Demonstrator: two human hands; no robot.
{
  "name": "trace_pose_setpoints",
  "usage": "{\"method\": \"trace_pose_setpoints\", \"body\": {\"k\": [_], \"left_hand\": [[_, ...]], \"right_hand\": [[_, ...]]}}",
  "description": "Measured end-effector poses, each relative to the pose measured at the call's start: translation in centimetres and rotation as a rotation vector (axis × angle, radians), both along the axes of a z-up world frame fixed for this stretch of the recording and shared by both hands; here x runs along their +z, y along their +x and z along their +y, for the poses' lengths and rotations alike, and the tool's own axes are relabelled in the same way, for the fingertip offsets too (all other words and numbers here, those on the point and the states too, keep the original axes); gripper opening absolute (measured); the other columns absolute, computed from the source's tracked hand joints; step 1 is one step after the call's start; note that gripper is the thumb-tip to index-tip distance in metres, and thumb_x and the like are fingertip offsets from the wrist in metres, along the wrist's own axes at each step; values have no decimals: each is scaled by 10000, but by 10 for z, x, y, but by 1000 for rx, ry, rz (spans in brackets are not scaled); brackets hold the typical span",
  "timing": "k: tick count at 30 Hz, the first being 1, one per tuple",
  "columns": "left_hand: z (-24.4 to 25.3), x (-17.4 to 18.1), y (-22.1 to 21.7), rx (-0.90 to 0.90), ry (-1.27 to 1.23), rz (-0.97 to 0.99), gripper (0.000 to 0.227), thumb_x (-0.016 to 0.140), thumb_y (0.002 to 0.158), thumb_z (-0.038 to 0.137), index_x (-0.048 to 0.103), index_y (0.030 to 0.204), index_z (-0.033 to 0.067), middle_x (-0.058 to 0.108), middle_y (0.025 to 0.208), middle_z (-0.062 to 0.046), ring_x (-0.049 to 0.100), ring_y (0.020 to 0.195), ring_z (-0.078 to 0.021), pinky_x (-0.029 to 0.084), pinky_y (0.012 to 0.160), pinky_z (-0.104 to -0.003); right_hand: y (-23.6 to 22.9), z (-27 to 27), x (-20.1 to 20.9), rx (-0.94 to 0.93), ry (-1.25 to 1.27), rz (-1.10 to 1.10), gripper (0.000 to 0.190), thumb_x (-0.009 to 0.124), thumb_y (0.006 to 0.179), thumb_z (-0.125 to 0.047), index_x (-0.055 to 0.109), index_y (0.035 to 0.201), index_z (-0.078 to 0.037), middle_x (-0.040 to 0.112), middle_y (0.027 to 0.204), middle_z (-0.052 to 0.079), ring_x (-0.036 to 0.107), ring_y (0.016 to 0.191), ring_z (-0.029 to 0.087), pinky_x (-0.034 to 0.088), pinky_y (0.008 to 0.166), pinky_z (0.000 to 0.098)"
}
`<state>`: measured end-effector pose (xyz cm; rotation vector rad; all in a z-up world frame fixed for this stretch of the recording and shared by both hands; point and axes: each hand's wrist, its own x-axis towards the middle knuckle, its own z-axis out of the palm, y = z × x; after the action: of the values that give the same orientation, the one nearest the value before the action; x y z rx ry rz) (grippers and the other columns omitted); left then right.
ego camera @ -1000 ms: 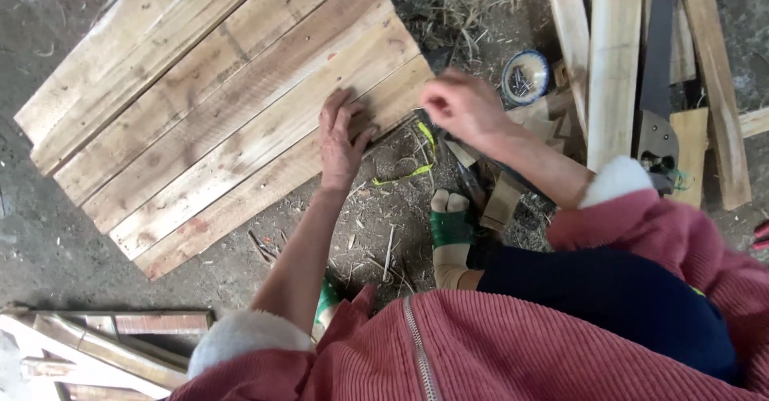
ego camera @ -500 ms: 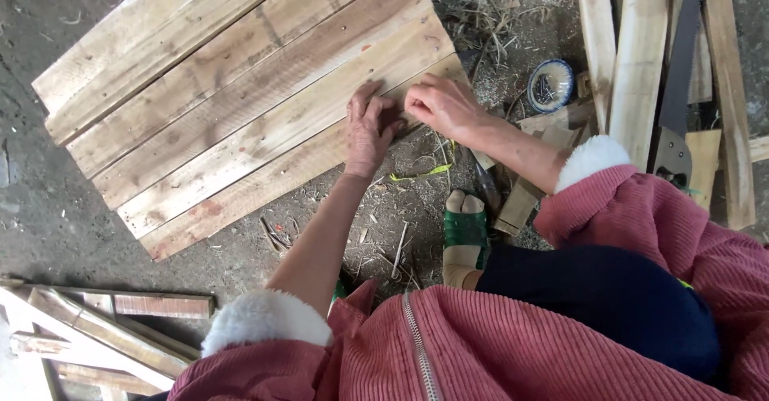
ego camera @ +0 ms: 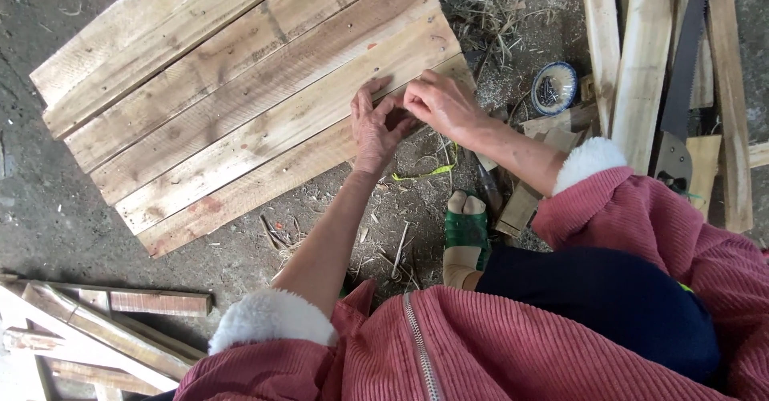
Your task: Assembling wooden planks into a larger panel by hammering nails into them.
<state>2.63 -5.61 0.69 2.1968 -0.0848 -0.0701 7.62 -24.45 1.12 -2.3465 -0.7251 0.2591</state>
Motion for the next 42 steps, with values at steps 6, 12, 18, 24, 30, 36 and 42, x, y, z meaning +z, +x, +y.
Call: {"method": "trace_pose_setpoints", "body": {"k": [6, 12, 18, 24, 30, 36, 42], "left_hand": [[-16, -12, 0, 147, -47, -33, 250, 898, 759, 329, 713, 905, 247, 498, 1374, 60, 376, 1396, -306, 326, 1153, -463], [-21, 0, -2, 182, -5, -76, 232, 884, 774, 292, 682, 835, 198, 512, 1338, 55, 394, 1378, -298, 350, 1129, -464], [-21, -5, 1, 219, -16, -76, 202, 889, 753, 230, 704, 822, 189, 547, 1297, 43, 426, 1342, -301, 351, 1128, -465], [-23, -14, 3, 244, 21, -77, 205, 891, 749, 227, 697, 804, 197, 546, 1287, 53, 432, 1321, -286, 361, 1121, -444], [-24, -16, 3, 255, 44, -77, 222, 881, 743, 214, 705, 875, 184, 550, 1247, 43, 462, 1276, -283, 378, 1106, -436], [-25, -23, 5, 260, 51, -110, 224, 886, 738, 190, 684, 836, 183, 559, 1241, 55, 465, 1270, -277, 385, 1088, -430], [-28, -4, 2, 280, -37, -81, 216, 893, 739, 198, 683, 787, 205, 566, 1228, 81, 458, 1294, -254, 345, 1115, -439]], "right_hand": [[-2, -2, -10, -15, 8, 14, 121, 730, 945, -40, 619, 921, -80, 558, 890, 118, 671, 826, 313, 537, 580, 366], [-7, 2, -4, -48, 52, 46, 124, 712, 963, -57, 602, 923, -98, 547, 916, 102, 667, 860, 312, 530, 579, 367], [-10, 3, 1, -103, 55, 38, 88, 697, 994, -85, 613, 973, -101, 547, 917, 95, 684, 852, 304, 585, 606, 375], [-6, 6, -4, -97, -2, 36, 98, 682, 1013, -118, 601, 958, -130, 552, 925, 71, 687, 851, 265, 590, 602, 350], [-4, 15, -3, -167, -13, 23, 144, 731, 949, -197, 594, 918, -165, 565, 877, 92, 694, 808, 375, 571, 612, 470], [-1, 11, -29, -160, 7, 9, 159, 741, 936, -235, 592, 906, -190, 563, 870, 81, 689, 851, 383, 563, 633, 484], [-44, -61, -18, -596, 357, 236, 206, 679, 1050, -345, 646, 1159, -173, 673, 1019, 74, 687, 942, 229, 601, 769, 387]]}}
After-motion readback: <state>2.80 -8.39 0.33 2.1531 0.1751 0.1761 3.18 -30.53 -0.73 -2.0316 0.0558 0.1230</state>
